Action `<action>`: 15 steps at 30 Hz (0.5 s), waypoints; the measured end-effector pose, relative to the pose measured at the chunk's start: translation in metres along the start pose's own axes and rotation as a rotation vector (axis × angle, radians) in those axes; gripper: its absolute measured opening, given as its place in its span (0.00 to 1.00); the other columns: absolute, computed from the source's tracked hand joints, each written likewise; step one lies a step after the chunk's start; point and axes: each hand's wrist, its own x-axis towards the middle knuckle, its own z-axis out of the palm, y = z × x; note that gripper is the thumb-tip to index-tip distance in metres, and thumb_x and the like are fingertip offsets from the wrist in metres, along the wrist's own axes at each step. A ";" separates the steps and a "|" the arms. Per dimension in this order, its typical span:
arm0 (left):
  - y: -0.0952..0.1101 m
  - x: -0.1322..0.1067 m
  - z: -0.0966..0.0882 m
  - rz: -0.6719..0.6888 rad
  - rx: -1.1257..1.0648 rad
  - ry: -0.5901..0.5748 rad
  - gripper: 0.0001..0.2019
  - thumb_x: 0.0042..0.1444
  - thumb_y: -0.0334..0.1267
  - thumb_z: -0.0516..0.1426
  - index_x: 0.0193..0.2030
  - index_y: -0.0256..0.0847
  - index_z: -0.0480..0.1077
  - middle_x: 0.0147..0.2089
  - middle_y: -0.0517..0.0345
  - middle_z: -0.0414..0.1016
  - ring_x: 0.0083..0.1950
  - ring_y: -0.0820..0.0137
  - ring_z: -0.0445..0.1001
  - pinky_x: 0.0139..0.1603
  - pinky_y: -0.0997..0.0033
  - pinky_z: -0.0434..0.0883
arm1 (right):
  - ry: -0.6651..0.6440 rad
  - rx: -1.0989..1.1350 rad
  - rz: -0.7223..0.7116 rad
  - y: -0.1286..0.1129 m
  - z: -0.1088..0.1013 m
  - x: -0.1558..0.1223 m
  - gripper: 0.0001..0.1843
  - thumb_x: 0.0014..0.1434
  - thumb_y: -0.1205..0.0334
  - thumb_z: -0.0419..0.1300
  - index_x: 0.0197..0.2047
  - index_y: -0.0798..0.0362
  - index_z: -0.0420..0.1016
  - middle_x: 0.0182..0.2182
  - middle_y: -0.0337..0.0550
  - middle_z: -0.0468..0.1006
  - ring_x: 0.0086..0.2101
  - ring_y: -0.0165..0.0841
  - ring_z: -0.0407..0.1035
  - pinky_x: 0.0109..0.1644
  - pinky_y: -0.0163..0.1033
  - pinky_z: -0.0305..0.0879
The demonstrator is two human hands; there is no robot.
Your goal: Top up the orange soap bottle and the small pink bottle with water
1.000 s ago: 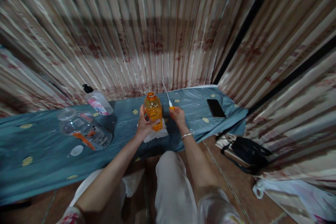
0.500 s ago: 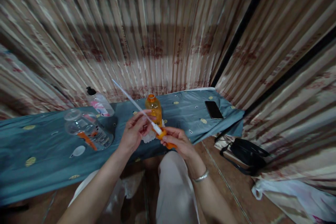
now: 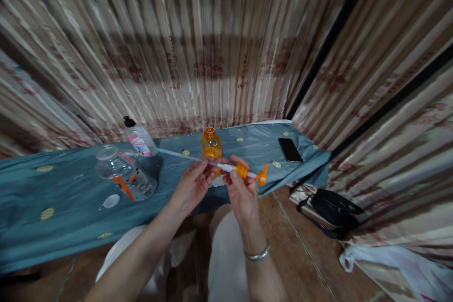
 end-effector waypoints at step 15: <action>-0.050 0.099 -0.071 0.460 0.671 0.291 0.69 0.25 0.45 0.80 0.76 0.47 0.53 0.78 0.37 0.56 0.81 0.42 0.50 0.79 0.40 0.50 | -0.029 -0.385 -0.487 -0.132 -0.037 0.070 0.19 0.54 0.47 0.77 0.45 0.47 0.84 0.35 0.38 0.87 0.31 0.30 0.79 0.33 0.33 0.76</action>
